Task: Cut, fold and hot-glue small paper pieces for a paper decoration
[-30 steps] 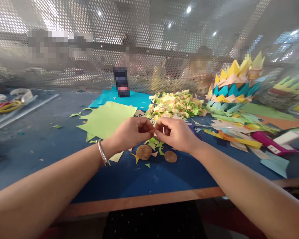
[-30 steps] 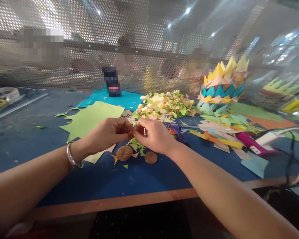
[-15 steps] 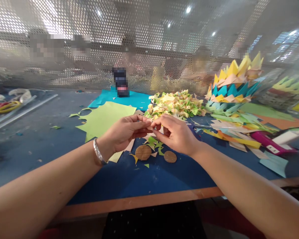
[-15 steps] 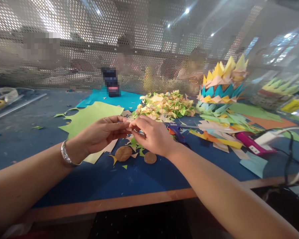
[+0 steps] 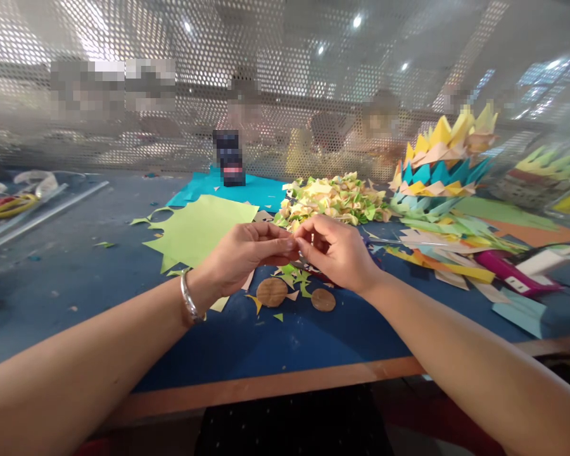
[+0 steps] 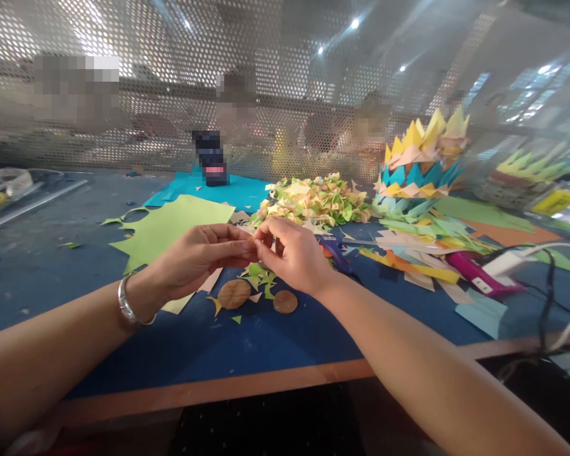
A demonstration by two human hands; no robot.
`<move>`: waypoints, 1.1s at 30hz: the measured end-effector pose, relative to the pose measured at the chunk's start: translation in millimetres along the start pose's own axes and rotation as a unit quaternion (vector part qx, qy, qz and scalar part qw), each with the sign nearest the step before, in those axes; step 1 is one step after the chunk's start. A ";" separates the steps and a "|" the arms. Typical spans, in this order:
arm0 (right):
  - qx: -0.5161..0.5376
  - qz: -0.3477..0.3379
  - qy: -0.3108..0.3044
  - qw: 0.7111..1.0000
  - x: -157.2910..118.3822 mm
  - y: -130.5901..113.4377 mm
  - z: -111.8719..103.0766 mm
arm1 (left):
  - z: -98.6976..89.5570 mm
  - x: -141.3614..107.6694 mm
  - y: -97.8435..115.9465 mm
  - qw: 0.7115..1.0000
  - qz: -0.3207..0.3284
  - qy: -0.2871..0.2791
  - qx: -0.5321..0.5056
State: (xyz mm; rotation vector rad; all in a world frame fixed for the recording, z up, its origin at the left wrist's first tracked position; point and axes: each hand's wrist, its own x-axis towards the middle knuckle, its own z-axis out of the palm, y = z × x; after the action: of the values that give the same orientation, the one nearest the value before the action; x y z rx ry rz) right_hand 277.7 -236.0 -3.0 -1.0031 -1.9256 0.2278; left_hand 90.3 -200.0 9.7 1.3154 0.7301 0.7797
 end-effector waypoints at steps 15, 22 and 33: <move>0.048 0.080 -0.016 0.996 -1.3 0.6 1.0 | 2.2 -1.2 -2.2 0.987 0.087 0.032 0.128; 0.048 0.063 -0.032 0.996 0.1 -3.2 -0.7 | 3.6 -2.4 0.0 0.992 0.067 0.020 0.110; 0.077 0.071 -0.051 0.993 -0.1 -2.8 -2.9 | 0.9 0.0 -3.2 0.989 0.065 -0.025 0.130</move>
State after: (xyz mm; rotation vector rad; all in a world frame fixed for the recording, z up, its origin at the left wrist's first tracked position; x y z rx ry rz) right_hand 278.4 -238.5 0.0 -1.0422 -1.8969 0.5095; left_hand 91.3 -200.8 6.6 1.6256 0.7278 0.7712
